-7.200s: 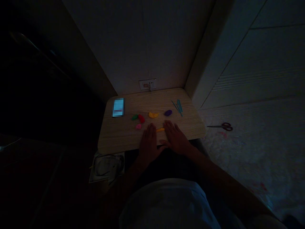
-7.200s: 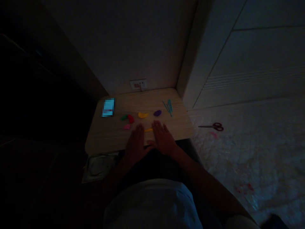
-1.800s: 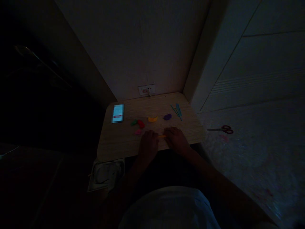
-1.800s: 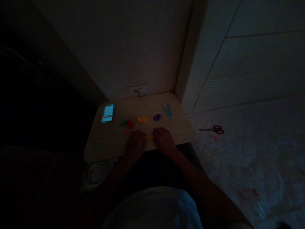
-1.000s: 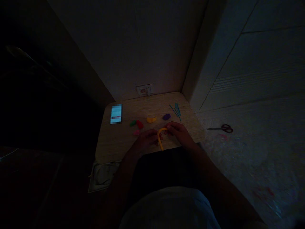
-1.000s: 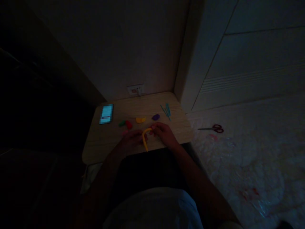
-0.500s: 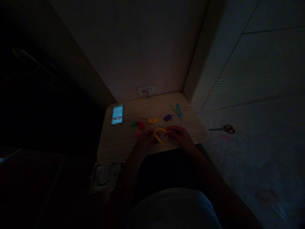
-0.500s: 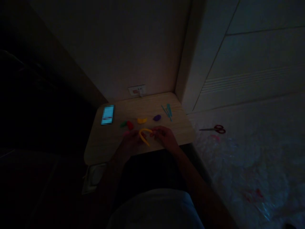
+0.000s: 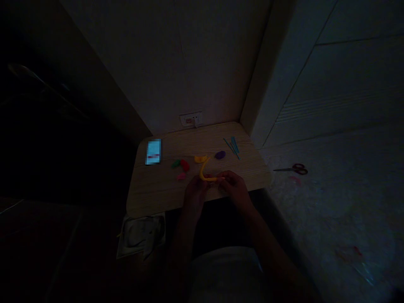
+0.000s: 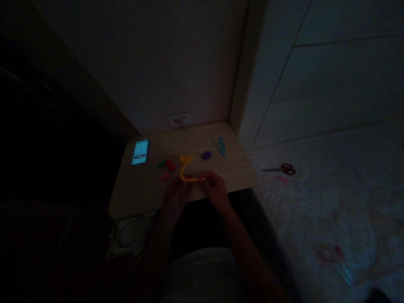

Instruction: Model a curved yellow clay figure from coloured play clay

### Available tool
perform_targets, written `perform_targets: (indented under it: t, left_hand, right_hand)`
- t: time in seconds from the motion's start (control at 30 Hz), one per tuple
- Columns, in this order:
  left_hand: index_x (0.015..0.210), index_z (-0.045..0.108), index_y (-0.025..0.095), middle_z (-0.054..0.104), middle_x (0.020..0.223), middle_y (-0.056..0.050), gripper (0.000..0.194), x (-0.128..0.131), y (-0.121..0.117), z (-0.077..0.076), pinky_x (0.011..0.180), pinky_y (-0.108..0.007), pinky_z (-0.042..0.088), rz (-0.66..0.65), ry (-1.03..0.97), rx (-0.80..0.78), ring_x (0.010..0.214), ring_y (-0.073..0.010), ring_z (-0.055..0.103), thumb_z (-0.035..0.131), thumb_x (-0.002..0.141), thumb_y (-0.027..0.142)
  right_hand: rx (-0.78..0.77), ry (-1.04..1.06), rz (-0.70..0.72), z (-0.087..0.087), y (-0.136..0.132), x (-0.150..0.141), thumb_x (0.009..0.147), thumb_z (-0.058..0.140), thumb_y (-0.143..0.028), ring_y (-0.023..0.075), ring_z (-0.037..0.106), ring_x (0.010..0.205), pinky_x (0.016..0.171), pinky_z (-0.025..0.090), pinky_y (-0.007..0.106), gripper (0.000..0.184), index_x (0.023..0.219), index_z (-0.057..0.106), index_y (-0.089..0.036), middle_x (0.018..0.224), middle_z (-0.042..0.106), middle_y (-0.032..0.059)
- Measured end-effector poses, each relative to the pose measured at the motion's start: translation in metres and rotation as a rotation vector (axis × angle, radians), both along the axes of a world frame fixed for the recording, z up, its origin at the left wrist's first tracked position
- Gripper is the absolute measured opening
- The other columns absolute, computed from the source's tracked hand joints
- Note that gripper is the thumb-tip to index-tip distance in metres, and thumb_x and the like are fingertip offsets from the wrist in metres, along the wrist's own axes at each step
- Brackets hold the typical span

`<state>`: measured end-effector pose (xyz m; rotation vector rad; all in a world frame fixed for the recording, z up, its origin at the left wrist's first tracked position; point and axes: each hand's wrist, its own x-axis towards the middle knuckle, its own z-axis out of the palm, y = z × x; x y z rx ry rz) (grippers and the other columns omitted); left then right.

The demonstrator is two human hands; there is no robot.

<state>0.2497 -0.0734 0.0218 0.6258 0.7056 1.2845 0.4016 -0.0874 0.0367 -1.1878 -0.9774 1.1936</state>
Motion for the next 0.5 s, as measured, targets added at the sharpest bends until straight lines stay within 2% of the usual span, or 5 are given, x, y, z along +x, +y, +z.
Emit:
perform_targets:
  t: [0.13, 0.3, 0.5]
  left_hand:
    - [0.098, 0.076, 0.019, 0.077, 0.106, -0.006, 0.041, -0.005, 0.002, 0.000, 0.082, -0.028, 0.056, -0.007, 0.040, -0.014, 0.099, -0.0196, 0.072, 0.094, 0.067, 0.039]
    - [0.087, 0.073, 0.019, 0.075, 0.096, -0.002, 0.036, -0.009, 0.005, -0.002, 0.077, -0.023, 0.056, 0.027, 0.096, -0.011, 0.093, -0.0150, 0.070, 0.095, 0.066, 0.038]
    - [0.093, 0.075, 0.020, 0.077, 0.096, -0.003, 0.037, -0.004, 0.002, -0.004, 0.078, -0.024, 0.056, 0.139, 0.197, 0.010, 0.090, -0.0151, 0.071, 0.093, 0.068, 0.041]
  right_hand:
    - [-0.009, -0.023, -0.021, -0.002, 0.002, 0.006, 0.073, 0.083, -0.054, 0.0163, 0.061, 0.062, 0.061, 0.048, 0.028, 0.037, 0.087, 0.070, -0.022, 0.072, 0.072, 0.0010]
    - [-0.022, -0.036, -0.019, -0.004, 0.000, 0.014, 0.072, 0.083, -0.052, 0.0179, 0.063, 0.066, 0.063, 0.050, 0.030, 0.035, 0.088, 0.073, -0.022, 0.074, 0.072, 0.0022]
    - [-0.023, -0.024, -0.060, -0.004, -0.001, 0.018, 0.072, 0.084, -0.050, 0.0178, 0.063, 0.066, 0.064, 0.051, 0.030, 0.034, 0.087, 0.073, -0.022, 0.074, 0.072, 0.0022]
